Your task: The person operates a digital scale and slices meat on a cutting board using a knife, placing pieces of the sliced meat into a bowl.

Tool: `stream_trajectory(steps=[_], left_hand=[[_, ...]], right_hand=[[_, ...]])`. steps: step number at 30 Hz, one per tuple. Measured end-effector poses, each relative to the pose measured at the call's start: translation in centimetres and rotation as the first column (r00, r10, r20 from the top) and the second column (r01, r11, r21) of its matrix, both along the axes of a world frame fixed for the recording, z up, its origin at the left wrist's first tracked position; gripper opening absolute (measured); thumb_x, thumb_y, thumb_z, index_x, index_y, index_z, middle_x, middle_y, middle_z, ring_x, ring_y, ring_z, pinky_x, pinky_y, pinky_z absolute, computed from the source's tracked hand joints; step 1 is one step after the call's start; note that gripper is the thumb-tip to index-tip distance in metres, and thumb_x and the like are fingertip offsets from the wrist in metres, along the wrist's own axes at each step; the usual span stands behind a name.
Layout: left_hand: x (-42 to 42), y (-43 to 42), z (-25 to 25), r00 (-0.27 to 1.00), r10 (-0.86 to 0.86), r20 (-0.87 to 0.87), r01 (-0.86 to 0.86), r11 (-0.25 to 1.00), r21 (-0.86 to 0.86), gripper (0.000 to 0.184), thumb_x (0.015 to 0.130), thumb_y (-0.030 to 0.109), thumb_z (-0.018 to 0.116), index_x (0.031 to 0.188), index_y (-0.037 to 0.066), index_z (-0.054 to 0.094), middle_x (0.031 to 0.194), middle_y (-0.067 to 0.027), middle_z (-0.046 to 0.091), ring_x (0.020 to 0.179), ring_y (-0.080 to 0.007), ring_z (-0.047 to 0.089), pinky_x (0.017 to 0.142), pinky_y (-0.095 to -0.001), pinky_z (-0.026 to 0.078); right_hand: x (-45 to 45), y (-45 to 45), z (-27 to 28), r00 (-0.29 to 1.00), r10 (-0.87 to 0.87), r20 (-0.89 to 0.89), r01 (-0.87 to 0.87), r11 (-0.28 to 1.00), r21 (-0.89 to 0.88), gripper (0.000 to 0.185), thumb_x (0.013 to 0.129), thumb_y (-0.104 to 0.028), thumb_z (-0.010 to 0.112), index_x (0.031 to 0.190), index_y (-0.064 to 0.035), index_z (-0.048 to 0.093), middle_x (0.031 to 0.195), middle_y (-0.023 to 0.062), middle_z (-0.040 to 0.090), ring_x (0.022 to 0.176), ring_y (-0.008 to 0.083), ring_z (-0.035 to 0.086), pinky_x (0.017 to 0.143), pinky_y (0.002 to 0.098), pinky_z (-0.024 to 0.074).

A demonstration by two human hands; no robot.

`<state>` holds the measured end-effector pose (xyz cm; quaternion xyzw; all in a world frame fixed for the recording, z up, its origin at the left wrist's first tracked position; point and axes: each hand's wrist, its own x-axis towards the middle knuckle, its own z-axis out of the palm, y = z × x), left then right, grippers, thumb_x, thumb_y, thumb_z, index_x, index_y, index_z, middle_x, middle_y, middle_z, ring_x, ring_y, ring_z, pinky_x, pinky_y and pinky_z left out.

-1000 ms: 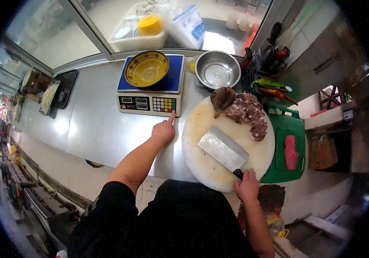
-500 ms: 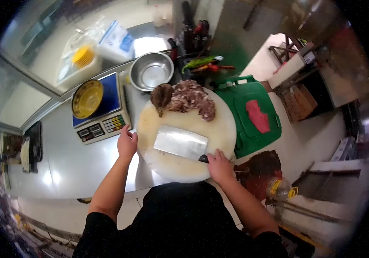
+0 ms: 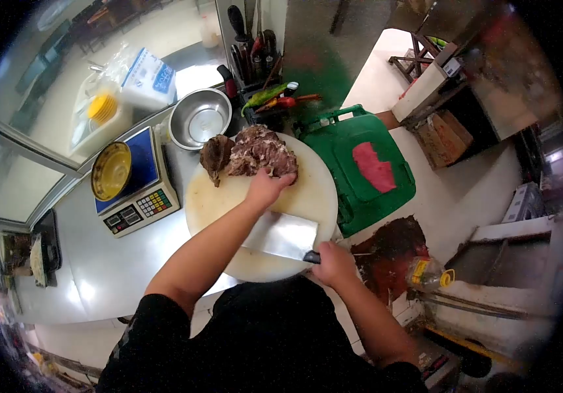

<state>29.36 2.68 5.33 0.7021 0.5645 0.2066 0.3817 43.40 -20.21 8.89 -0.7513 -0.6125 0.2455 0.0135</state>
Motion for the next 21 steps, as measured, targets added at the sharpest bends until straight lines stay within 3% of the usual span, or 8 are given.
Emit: stream_trajectory(steps=[2, 6, 8, 12, 14, 18, 20, 21], left_hand=[[2.5, 0.8, 1.1, 0.878, 0.231, 0.419, 0.010, 0.867, -0.498, 0.077, 0.074, 0.044, 0.082, 0.123, -0.010, 0.058, 0.115, -0.0265, 0.067, 0.104, -0.0366, 0.066, 0.092, -0.0425, 0.052], [4.8, 0.3, 2.7, 0.942, 0.309, 0.133, -0.235, 0.888, -0.394, 0.075, 0.069, 0.042, 0.083, 0.120, -0.008, 0.059, 0.114, -0.0258, 0.067, 0.106, -0.0396, 0.065, 0.094, -0.0425, 0.051], [5.1, -0.2, 2.8, 0.911, 0.404, 0.083, -0.360, 0.878, -0.315, 0.044, 0.071, 0.034, 0.081, 0.096, 0.000, 0.069, 0.098, -0.0184, 0.072, 0.094, -0.0358, 0.069, 0.086, -0.0424, 0.053], [3.6, -0.8, -1.4, 0.918, 0.397, 0.019, -0.383, 0.896, -0.224, 0.057, 0.070, 0.038, 0.079, 0.111, 0.002, 0.063, 0.107, -0.0186, 0.070, 0.098, -0.0356, 0.067, 0.088, -0.0427, 0.052], [0.7, -2.0, -1.7, 0.988, 0.153, 0.006, -0.148, 0.964, -0.221, 0.070, 0.070, 0.044, 0.079, 0.121, 0.002, 0.056, 0.112, -0.0195, 0.067, 0.102, -0.0369, 0.066, 0.090, -0.0440, 0.051], [-2.8, -6.6, 1.7, 0.996, 0.026, -0.082, -0.047, 0.963, -0.265, 0.071, 0.070, 0.049, 0.078, 0.118, 0.001, 0.058, 0.110, -0.0200, 0.067, 0.100, -0.0384, 0.066, 0.089, -0.0447, 0.052], [-3.5, -9.1, 3.4, 0.976, -0.081, -0.204, 0.022, 0.961, -0.277, 0.069, 0.071, 0.051, 0.078, 0.116, 0.000, 0.061, 0.107, -0.0222, 0.068, 0.099, -0.0374, 0.067, 0.087, -0.0438, 0.053], [-3.7, -10.1, 3.4, 0.975, -0.082, -0.207, 0.021, 0.960, -0.280, 0.069, 0.071, 0.051, 0.078, 0.116, 0.000, 0.061, 0.107, -0.0222, 0.068, 0.099, -0.0374, 0.067, 0.087, -0.0438, 0.053]], right_hand=[[1.5, -2.2, 0.7, 0.998, -0.054, -0.030, 0.056, 0.995, 0.084, 0.031, 0.069, -0.023, 0.073, 0.092, -0.0065, 0.062, 0.091, 0.0158, 0.064, 0.089, 0.0375, 0.064, 0.078, 0.0477, 0.0514], [3.8, -5.6, 3.5, 0.987, -0.158, -0.012, 0.158, 0.986, 0.054, 0.028, 0.069, -0.022, 0.073, 0.090, -0.0079, 0.062, 0.089, 0.0160, 0.065, 0.088, 0.0382, 0.065, 0.077, 0.0477, 0.0516], [5.5, -7.9, 3.6, 0.966, -0.242, 0.093, 0.252, 0.961, -0.112, 0.039, 0.068, -0.025, 0.077, 0.099, -0.0061, 0.062, 0.097, 0.0186, 0.065, 0.094, 0.0388, 0.064, 0.080, 0.0485, 0.0509], [8.6, -12.5, 2.8, 0.928, -0.366, 0.068, 0.371, 0.926, -0.071, 0.039, 0.067, -0.024, 0.076, 0.098, -0.0053, 0.063, 0.093, 0.0206, 0.065, 0.092, 0.0400, 0.065, 0.079, 0.0487, 0.0508], [9.8, -13.7, 2.7, 0.909, -0.414, -0.036, 0.415, 0.910, 0.010, 0.038, 0.066, -0.023, 0.074, 0.096, -0.0026, 0.062, 0.090, 0.0213, 0.066, 0.086, 0.0408, 0.065, 0.075, 0.0470, 0.0510], [10.7, -14.5, 1.0, 0.861, -0.469, -0.199, 0.481, 0.876, 0.019, 0.034, 0.069, -0.019, 0.070, 0.095, 0.0002, 0.061, 0.085, 0.0179, 0.065, 0.079, 0.0342, 0.066, 0.072, 0.0430, 0.0510], [10.4, -12.6, 1.1, 0.763, -0.511, -0.396, 0.534, 0.843, -0.057, 0.030, 0.072, -0.015, 0.068, 0.095, 0.0023, 0.060, 0.081, 0.0126, 0.063, 0.074, 0.0256, 0.062, 0.070, 0.0386, 0.0506], [9.7, -11.4, 1.3, 0.730, -0.491, -0.475, 0.540, 0.841, -0.039, 0.020, 0.075, -0.010, 0.065, 0.090, 0.0022, 0.058, 0.073, 0.0070, 0.058, 0.066, 0.0173, 0.057, 0.061, 0.0346, 0.0483]])
